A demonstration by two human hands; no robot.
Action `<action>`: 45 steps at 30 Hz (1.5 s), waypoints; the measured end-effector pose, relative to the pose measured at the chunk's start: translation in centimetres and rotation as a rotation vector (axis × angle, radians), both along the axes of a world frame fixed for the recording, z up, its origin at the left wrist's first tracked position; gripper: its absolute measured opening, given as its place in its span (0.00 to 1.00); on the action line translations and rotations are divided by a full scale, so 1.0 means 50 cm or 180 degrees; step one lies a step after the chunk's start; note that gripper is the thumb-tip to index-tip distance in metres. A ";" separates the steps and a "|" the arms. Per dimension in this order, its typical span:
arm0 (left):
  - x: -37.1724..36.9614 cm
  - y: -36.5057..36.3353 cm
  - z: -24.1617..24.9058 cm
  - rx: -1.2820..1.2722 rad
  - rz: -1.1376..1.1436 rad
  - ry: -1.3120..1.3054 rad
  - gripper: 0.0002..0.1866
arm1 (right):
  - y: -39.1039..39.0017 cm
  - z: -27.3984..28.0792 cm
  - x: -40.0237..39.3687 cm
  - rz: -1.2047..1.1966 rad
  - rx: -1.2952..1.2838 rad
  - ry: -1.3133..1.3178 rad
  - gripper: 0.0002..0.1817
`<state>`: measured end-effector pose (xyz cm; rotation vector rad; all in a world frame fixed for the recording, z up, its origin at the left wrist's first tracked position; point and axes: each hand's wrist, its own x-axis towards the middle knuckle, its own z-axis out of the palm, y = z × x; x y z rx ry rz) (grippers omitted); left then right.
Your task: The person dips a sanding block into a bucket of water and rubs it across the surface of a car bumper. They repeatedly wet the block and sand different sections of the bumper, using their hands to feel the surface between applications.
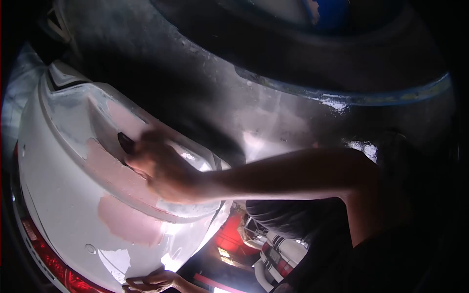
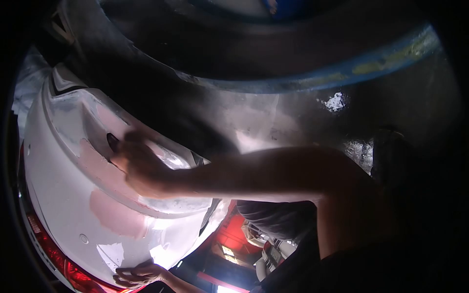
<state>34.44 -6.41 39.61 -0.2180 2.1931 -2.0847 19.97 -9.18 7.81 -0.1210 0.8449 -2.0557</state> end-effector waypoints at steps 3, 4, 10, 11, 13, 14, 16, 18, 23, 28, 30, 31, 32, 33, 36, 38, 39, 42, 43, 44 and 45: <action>0.004 -0.007 -0.020 0.0038 0.0106 0.0143 0.33 | 0.081 -0.013 0.073 -0.0497 0.0158 0.0119 0.04; -0.004 0.000 -0.030 0.0010 0.0125 0.0199 0.33 | 0.068 -0.005 0.077 -0.0204 0.0184 -0.0084 0.05; -0.016 0.007 -0.039 -0.0102 -0.0026 -0.0416 0.16 | -0.009 -0.011 -0.015 0.0441 0.0282 0.0544 0.07; -0.010 0.005 -0.039 -0.0145 0.0160 -0.0138 0.17 | 0.005 -0.014 -0.021 0.0101 0.0245 0.0509 0.07; -0.011 0.001 -0.035 -0.0174 0.0074 -0.0040 0.20 | 0.044 -0.007 -0.022 0.0517 -0.0048 0.0254 0.07; -0.012 -0.001 -0.038 -0.0015 0.0031 0.0103 0.24 | 0.038 -0.004 -0.028 0.0433 0.0114 0.0358 0.07; -0.004 0.004 -0.036 0.0025 0.0041 0.0198 0.33 | 0.000 -0.005 -0.042 0.0590 0.0226 0.0658 0.08; 0.002 -0.001 -0.021 -0.0013 0.0034 0.0102 0.33 | -0.051 -0.006 -0.072 0.0668 0.0214 0.0589 0.08; -0.008 -0.002 -0.030 -0.0026 -0.0027 0.0066 0.33 | 0.034 -0.003 -0.001 0.0428 0.0260 0.0053 0.04; -0.008 0.001 -0.036 -0.0038 0.0017 0.0136 0.34 | -0.020 -0.002 -0.072 0.0739 0.0407 0.0619 0.05; -0.003 0.001 -0.042 -0.0125 0.0028 0.0120 0.34 | -0.017 -0.018 -0.056 0.0712 0.0219 0.0545 0.04; -0.002 0.001 -0.037 -0.0229 0.0038 0.0084 0.34 | -0.015 -0.021 -0.046 0.0685 0.0011 0.0452 0.03; 0.001 0.002 -0.027 -0.0247 0.0049 0.0085 0.34 | -0.008 -0.018 -0.029 0.0694 -0.0008 0.0456 0.03; 0.004 0.000 -0.024 -0.0080 0.0019 0.0156 0.34 | 0.005 -0.017 -0.021 0.0546 0.0075 0.0441 0.03; 0.004 -0.003 -0.037 -0.0030 -0.0015 0.0226 0.33 | -0.016 -0.017 -0.024 0.0175 0.0334 0.0563 0.04; -0.007 0.000 -0.033 -0.0124 -0.0017 0.0142 0.33 | -0.031 -0.019 -0.047 -0.0039 0.0533 0.0619 0.05; -0.010 0.001 -0.036 -0.0048 -0.0034 0.0154 0.33 | -0.037 -0.027 -0.071 0.0330 0.0302 0.0443 0.04; -0.010 0.000 -0.033 0.0000 -0.0058 0.0142 0.31 | -0.036 -0.038 -0.104 0.0846 0.0060 0.0395 0.07; -0.008 -0.003 -0.033 -0.0014 -0.0092 0.0147 0.31 | -0.030 -0.041 -0.108 0.0970 0.0071 0.0554 0.08; -0.007 -0.005 -0.031 0.0051 -0.0137 0.0168 0.30 | -0.022 -0.042 -0.107 0.0964 0.0065 0.0573 0.08; -0.006 -0.006 -0.031 0.0037 -0.0148 0.0199 0.30 | -0.014 -0.042 -0.104 0.1147 0.0060 0.0809 0.09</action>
